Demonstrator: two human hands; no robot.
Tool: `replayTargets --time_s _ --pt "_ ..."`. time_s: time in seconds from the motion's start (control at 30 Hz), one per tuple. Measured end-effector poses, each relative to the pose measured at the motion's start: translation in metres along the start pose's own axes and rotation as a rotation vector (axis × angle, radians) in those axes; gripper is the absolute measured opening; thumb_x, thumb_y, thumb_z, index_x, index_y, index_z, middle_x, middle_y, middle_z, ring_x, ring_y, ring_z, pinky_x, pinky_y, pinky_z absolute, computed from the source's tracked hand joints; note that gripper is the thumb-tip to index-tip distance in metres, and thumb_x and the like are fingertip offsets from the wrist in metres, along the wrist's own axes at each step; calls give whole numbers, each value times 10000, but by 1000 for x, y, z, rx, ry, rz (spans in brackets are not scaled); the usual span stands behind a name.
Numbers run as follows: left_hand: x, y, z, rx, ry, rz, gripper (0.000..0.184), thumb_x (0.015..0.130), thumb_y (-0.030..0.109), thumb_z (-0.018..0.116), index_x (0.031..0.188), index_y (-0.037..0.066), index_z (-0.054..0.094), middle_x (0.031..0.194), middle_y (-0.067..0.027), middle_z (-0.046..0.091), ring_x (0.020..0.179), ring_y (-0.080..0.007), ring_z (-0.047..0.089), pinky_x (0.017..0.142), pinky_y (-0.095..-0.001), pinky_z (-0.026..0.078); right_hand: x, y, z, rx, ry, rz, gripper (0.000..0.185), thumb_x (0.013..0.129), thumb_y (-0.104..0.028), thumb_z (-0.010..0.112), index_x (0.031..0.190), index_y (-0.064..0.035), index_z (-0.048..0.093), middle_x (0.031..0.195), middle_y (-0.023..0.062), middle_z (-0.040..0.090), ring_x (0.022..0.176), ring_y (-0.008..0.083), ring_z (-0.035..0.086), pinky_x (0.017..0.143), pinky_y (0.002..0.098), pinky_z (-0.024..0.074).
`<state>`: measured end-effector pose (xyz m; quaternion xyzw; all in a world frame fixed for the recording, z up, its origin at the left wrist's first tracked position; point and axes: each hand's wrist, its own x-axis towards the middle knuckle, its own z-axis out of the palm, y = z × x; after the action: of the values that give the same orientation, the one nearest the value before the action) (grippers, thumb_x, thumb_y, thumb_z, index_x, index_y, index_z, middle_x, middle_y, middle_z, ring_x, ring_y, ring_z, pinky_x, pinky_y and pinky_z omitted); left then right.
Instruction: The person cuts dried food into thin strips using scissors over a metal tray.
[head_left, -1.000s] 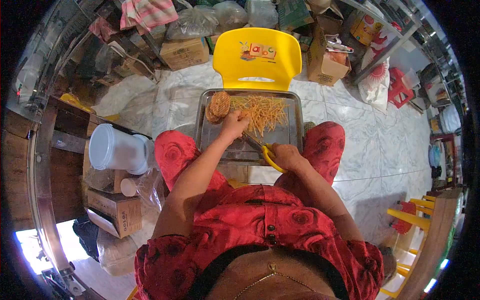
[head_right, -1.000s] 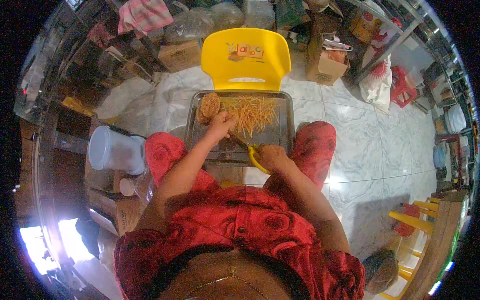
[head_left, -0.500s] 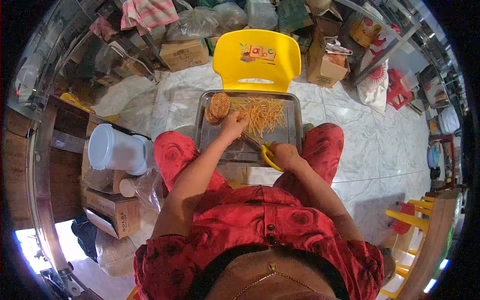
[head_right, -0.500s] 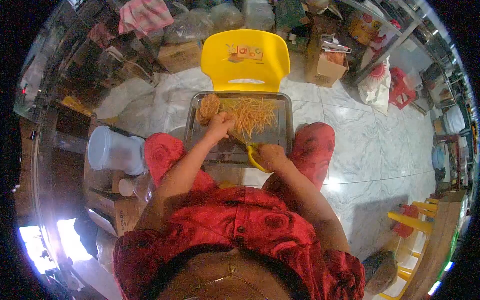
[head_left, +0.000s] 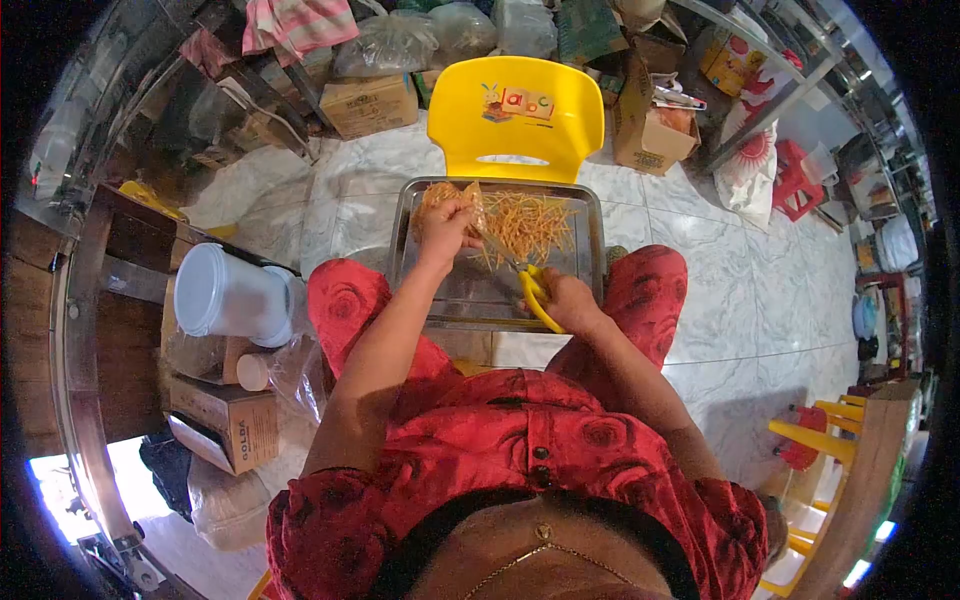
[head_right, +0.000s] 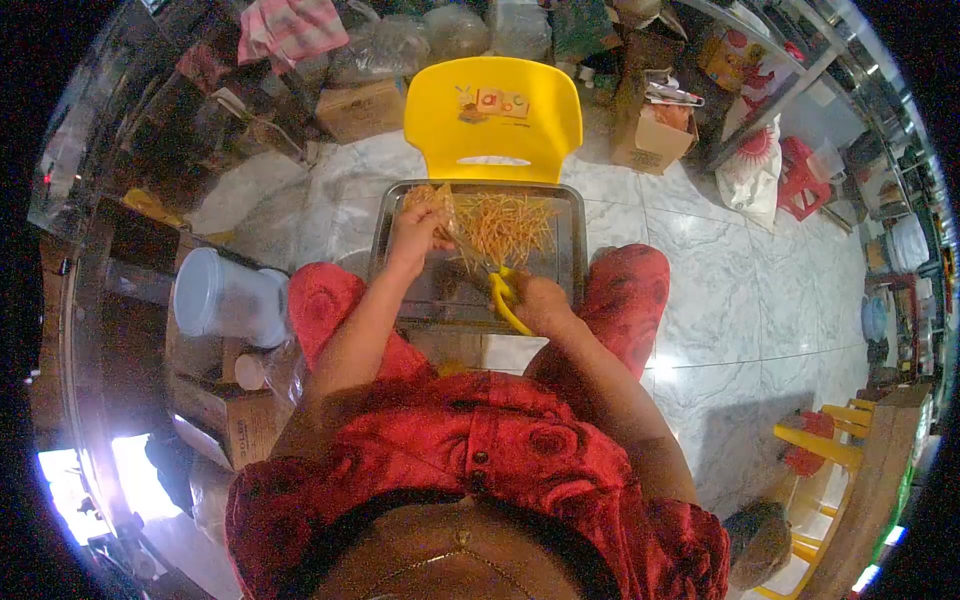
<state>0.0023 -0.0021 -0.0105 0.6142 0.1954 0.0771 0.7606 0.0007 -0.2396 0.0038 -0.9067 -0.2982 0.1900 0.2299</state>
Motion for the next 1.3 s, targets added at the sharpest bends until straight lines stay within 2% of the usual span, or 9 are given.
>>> replayTargets --time_s 0.07,0.13,0.3,0.43,0.6,0.67,0.83,1.2,1.3 --pt "1 3 -1 -12 -15 -4 173 842 88 498 973 -12 551 899 -76 574 673 -171 589 471 -275 532 -1 -3 -4 33 -12 25 473 761 -443 557 1011 -42 551 847 228 601 802 397 575 686 467 452" --pt "0 7 0 -25 -9 39 180 852 97 487 933 -46 561 819 -72 575 562 -146 583 430 -247 509 3 3 0 63 -9 12 474 762 -441 560 1014 -40 549 859 232 598 806 400 572 688 466 451" --pt "-1 16 1 98 52 96 163 841 105 500 904 -24 577 714 -56 572 501 -138 567 411 -241 492 4 1 -2 192 24 -39 510 757 -462 583 1012 -22 544 857 238 597 807 392 577 692 437 454" --pt "-4 29 -3 288 13 109 146 833 113 511 880 -13 567 650 -48 567 473 -111 552 368 -222 446 -1 -8 -13 370 -100 -43 544 750 -472 618 1034 -19 522 851 197 606 756 312 599 680 383 454" --pt "0 41 -10 157 26 81 130 849 117 508 885 -6 537 654 -59 575 472 -107 551 361 -220 434 2 1 -6 529 -163 -118 515 783 -436 612 1055 -15 491 804 127 583 650 209 561 612 339 450" --pt "2 39 -10 93 23 89 127 855 118 508 893 -1 530 661 -67 578 472 -112 554 367 -221 441 2 0 -4 866 -264 24 478 816 -418 580 1041 -8 484 735 80 543 573 158 520 537 306 429" --pt "-5 39 2 -96 0 83 127 857 109 511 880 -16 513 709 -102 582 496 -145 578 380 -228 465 3 -4 3 869 -197 -54 450 837 -421 550 1017 -14 481 684 39 502 532 116 489 484 268 397" --pt "-4 27 9 19 11 36 104 872 103 463 941 35 500 732 -101 590 523 -159 588 423 -246 489 6 -3 9 927 -225 28 379 859 -379 537 1000 -29 498 647 11 499 537 101 477 481 263 386" --pt "-1 19 7 10 -18 56 112 871 101 458 951 34 501 758 -105 595 529 -167 595 419 -256 495 6 -1 13 873 -135 -30 377 862 -379 531 994 -26 512 652 8 495 542 91 460 491 258 387"
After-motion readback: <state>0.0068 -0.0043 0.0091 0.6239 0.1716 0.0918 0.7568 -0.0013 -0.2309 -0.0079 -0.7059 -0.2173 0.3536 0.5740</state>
